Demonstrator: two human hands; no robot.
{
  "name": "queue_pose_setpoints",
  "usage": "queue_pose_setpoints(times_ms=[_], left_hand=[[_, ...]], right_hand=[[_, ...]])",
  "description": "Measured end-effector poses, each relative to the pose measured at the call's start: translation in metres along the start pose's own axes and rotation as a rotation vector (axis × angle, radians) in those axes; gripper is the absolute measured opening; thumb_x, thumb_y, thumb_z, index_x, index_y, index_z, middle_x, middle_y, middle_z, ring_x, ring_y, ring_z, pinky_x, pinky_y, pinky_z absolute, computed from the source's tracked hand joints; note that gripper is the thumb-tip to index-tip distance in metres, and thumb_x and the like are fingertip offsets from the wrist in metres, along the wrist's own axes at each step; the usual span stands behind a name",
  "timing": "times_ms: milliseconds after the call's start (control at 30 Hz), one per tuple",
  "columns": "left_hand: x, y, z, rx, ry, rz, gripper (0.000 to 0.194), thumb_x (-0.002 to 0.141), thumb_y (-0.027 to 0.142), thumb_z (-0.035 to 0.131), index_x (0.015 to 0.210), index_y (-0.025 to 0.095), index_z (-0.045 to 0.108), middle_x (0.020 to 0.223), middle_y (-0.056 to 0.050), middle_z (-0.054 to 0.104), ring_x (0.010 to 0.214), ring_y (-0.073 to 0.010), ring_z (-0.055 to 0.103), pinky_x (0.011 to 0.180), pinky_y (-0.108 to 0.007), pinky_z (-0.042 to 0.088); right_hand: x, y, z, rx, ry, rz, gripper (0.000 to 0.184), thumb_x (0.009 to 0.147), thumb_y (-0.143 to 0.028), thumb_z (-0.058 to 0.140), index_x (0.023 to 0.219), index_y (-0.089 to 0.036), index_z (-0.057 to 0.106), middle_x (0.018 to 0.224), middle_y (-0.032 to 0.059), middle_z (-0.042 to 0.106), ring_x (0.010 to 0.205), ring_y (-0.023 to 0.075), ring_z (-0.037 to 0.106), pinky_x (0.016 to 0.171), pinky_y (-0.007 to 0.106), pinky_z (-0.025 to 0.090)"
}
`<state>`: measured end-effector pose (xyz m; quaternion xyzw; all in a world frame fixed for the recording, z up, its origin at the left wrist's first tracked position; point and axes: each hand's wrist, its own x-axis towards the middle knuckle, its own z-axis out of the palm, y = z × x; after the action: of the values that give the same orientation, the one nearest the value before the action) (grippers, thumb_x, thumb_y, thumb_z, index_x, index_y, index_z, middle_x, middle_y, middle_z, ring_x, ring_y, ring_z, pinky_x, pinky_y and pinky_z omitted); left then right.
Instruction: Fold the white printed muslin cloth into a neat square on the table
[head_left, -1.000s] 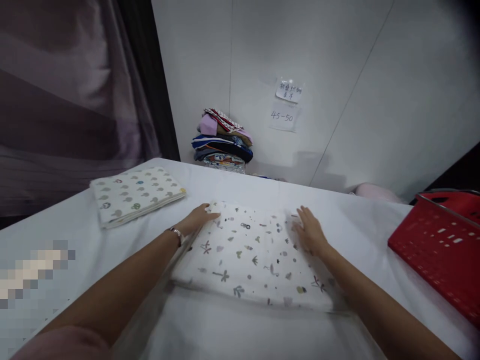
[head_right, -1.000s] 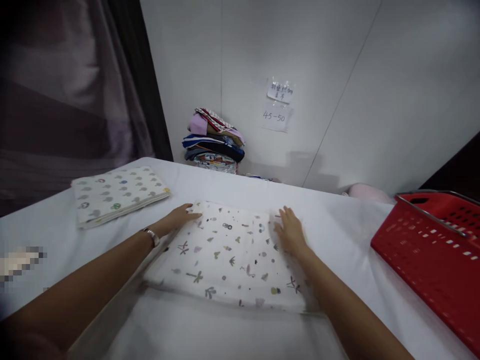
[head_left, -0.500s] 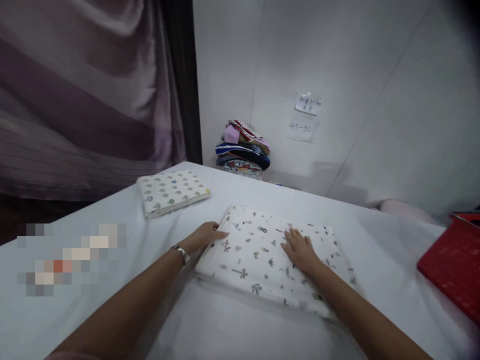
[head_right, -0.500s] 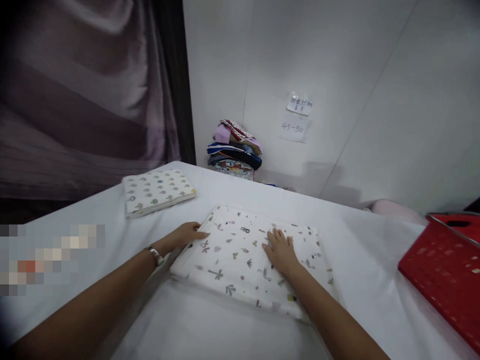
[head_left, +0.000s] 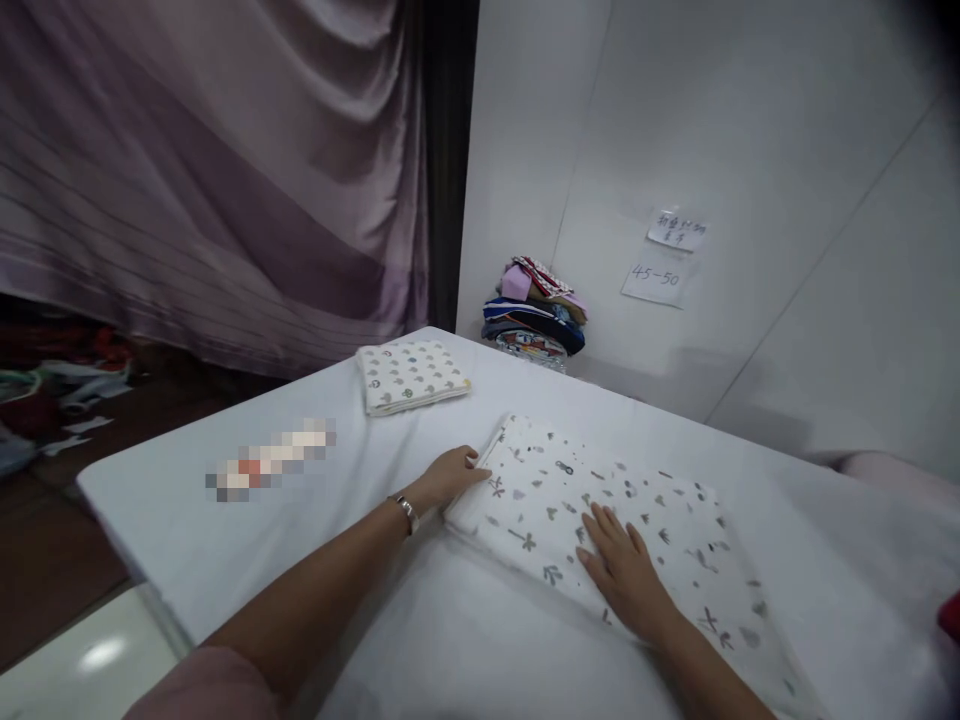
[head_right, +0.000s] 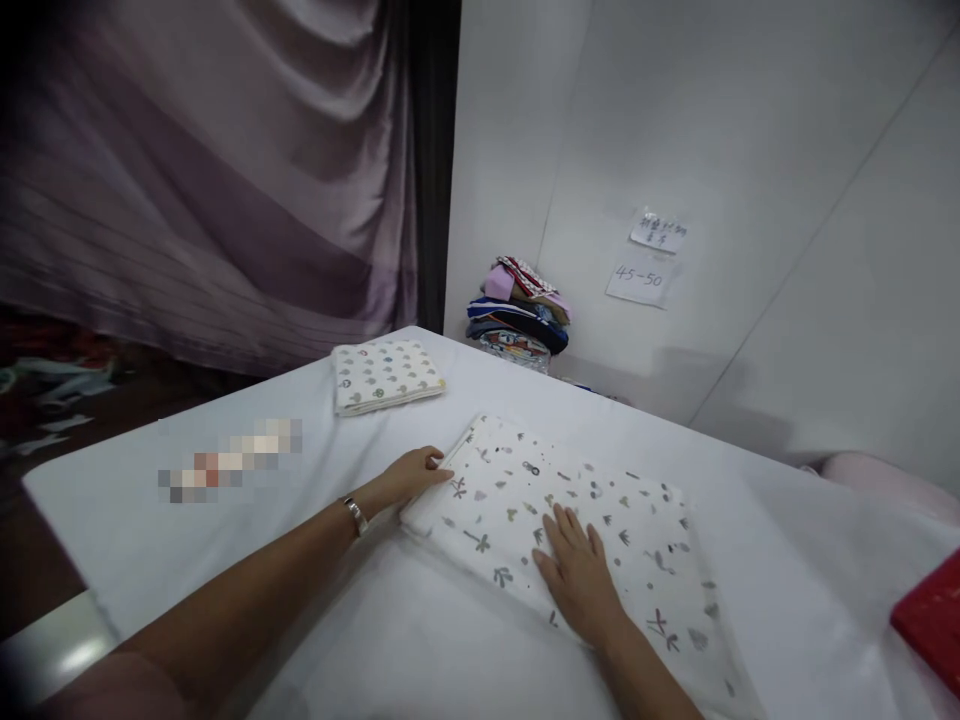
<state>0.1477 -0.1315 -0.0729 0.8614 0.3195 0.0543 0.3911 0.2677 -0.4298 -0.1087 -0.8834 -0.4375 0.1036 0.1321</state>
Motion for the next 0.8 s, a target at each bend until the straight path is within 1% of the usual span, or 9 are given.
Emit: queue_pose_setpoints(times_ms=[67,167,267,367,467,567,667,733,800], left_hand=[[-0.005,-0.005,0.003,-0.003,0.038,0.005,0.044,0.07,0.041,0.062,0.108,0.019,0.056,0.102,-0.006,0.066,0.085,-0.0191,0.062,0.07,-0.025,0.043],[-0.009,-0.005,0.009,0.022,0.148,0.059,0.033,0.075,0.036,0.056,0.104,0.02,0.055,0.103,-0.004,0.063,0.086,-0.0169,0.059,0.072,-0.025,0.042],[-0.012,0.0,0.014,0.055,0.196,0.118,0.022,0.075,0.032,0.056,0.093,0.02,0.057,0.097,-0.003,0.062,0.086,-0.0175,0.057,0.072,-0.026,0.04],[-0.017,0.003,0.018,0.067,0.188,0.146,0.015,0.073,0.03,0.058,0.084,0.02,0.057,0.093,-0.003,0.061,0.085,-0.0183,0.056,0.071,-0.027,0.038],[-0.019,0.0,0.02,0.07,0.192,0.146,0.014,0.073,0.03,0.057,0.083,0.021,0.054,0.093,-0.003,0.06,0.083,-0.0177,0.056,0.069,-0.027,0.037],[-0.017,-0.006,0.021,0.062,0.185,0.163,0.015,0.074,0.032,0.057,0.083,0.021,0.053,0.092,-0.003,0.059,0.082,-0.0168,0.055,0.067,-0.026,0.036],[-0.014,-0.01,0.024,0.041,0.167,0.178,0.015,0.074,0.035,0.057,0.082,0.022,0.054,0.092,-0.002,0.058,0.078,-0.0155,0.054,0.065,-0.026,0.036],[-0.012,-0.013,0.025,0.022,0.153,0.175,0.015,0.074,0.035,0.057,0.082,0.023,0.055,0.091,-0.001,0.057,0.074,-0.0144,0.054,0.064,-0.026,0.036],[-0.011,-0.015,0.027,0.006,0.151,0.177,0.013,0.074,0.034,0.057,0.081,0.023,0.055,0.09,-0.001,0.056,0.072,-0.0139,0.053,0.063,-0.026,0.036]], right_hand=[[0.004,0.001,0.0,0.027,0.008,-0.004,0.058,0.088,-0.05,0.032,0.137,-0.019,0.038,0.148,0.0044,0.022,0.137,0.024,0.015,0.111,0.047,0.011],[0.025,-0.004,-0.011,0.138,0.092,-0.028,0.047,0.086,-0.039,0.04,0.127,-0.02,0.053,0.141,0.0051,0.039,0.133,0.0241,0.029,0.109,0.045,0.02],[0.062,-0.023,-0.027,0.368,0.17,0.002,0.035,0.082,-0.03,0.044,0.111,-0.021,0.064,0.124,0.006,0.057,0.118,0.0238,0.048,0.103,0.04,0.034],[0.109,-0.048,-0.036,0.508,0.185,0.044,0.023,0.08,-0.024,0.049,0.092,-0.021,0.068,0.103,0.0051,0.068,0.101,0.0221,0.059,0.091,0.034,0.044],[0.157,-0.068,-0.033,0.546,0.163,0.098,0.016,0.079,-0.021,0.052,0.085,-0.018,0.066,0.081,0.0032,0.069,0.077,0.0168,0.065,0.068,0.025,0.051],[0.196,-0.08,-0.026,0.581,0.13,0.193,0.012,0.082,-0.018,0.051,0.079,-0.014,0.062,0.068,0.0012,0.065,0.052,0.0092,0.059,0.046,0.018,0.045],[0.224,-0.086,-0.022,0.573,0.083,0.286,0.016,0.085,-0.024,0.053,0.074,-0.013,0.058,0.058,-0.0024,0.059,0.042,0.0055,0.052,0.039,0.016,0.04],[0.236,-0.088,-0.022,0.544,0.03,0.351,0.022,0.087,-0.029,0.055,0.074,-0.012,0.057,0.057,-0.0045,0.056,0.042,0.0049,0.05,0.04,0.016,0.041],[0.244,-0.09,-0.022,0.507,-0.029,0.416,0.024,0.088,-0.032,0.054,0.076,-0.012,0.058,0.06,-0.0043,0.056,0.045,0.0051,0.051,0.043,0.018,0.043]])
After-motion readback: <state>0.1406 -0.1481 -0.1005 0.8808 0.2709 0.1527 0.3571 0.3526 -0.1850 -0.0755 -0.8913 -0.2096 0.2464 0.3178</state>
